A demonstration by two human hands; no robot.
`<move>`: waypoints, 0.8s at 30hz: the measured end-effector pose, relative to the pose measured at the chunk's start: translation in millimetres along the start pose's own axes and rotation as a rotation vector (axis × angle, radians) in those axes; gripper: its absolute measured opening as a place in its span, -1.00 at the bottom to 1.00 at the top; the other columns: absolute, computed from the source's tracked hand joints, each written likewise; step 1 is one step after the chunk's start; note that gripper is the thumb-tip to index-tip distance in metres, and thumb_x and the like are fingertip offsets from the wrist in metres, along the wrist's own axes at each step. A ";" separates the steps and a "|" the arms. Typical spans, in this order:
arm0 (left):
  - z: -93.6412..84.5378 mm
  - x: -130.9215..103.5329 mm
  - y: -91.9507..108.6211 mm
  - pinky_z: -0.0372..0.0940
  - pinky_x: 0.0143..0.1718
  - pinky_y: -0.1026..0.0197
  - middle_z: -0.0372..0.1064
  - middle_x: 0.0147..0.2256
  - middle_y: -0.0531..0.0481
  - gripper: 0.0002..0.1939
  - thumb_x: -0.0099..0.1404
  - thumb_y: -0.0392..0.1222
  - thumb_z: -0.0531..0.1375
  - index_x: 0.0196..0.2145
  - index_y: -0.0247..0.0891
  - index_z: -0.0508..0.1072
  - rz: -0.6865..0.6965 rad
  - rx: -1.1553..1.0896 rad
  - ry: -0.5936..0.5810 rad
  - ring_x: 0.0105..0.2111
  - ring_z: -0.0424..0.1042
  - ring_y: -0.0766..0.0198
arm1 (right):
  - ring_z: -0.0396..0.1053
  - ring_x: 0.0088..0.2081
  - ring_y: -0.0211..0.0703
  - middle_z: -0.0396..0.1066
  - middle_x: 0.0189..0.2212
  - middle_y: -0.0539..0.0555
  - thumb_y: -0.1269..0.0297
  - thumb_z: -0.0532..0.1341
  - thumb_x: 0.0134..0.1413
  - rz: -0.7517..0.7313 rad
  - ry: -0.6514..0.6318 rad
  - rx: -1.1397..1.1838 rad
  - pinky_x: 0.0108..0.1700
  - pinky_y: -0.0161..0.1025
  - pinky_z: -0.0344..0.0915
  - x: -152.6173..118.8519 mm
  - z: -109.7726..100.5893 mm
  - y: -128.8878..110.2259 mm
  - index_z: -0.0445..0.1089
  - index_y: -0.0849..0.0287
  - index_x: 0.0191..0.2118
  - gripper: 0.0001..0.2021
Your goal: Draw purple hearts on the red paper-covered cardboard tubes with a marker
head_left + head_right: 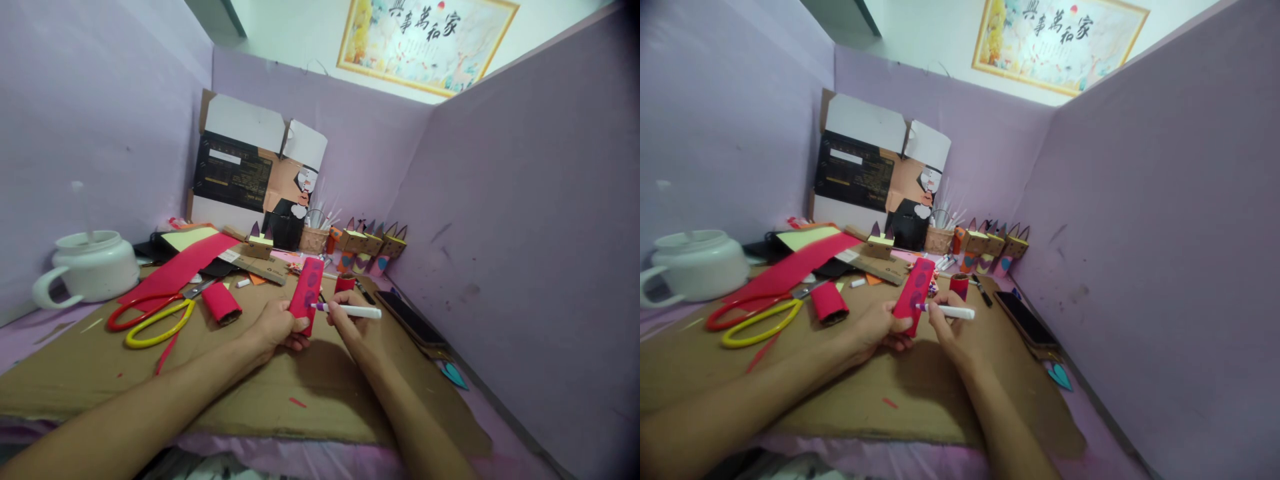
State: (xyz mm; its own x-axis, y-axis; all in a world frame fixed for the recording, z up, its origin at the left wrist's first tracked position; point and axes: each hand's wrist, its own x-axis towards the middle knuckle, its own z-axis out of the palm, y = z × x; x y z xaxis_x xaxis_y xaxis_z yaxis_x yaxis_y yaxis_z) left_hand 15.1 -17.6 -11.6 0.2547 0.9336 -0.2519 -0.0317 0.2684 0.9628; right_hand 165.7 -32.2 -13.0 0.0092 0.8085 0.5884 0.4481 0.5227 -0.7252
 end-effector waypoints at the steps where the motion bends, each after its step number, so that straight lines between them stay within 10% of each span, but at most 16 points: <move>1: 0.0 0.1 0.0 0.22 -0.68 0.39 0.36 -0.63 0.02 -0.90 0.06 -0.40 0.11 -0.39 -0.33 0.30 0.001 0.002 -0.001 -0.70 0.35 0.36 | 0.19 -0.63 -0.29 0.32 -0.67 -0.03 0.19 0.13 0.04 -0.002 -0.009 -0.016 -0.59 -0.37 0.06 -0.1 -0.6 -0.7 0.32 0.17 -0.46 -0.82; 24: -0.6 1.0 -1.2 0.23 -0.68 0.39 0.35 -0.63 0.03 -0.91 0.09 -0.41 0.11 -0.40 -0.33 0.28 -0.010 -0.022 0.001 -0.69 0.36 0.36 | 0.25 -0.60 -0.28 0.30 -0.65 -0.04 0.23 0.13 0.05 -0.075 0.083 0.006 -0.53 -0.35 0.15 3.6 -0.7 1.4 0.32 0.18 -0.47 -0.83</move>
State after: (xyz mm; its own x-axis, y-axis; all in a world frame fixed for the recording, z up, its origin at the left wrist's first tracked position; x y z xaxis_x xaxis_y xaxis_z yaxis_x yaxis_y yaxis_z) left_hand 14.9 -16.8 -13.1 0.2541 0.9312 -0.2614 -0.0504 0.2827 0.9579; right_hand 167.0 -28.7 -11.7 0.0502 0.7422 0.6683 0.4452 0.5824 -0.6802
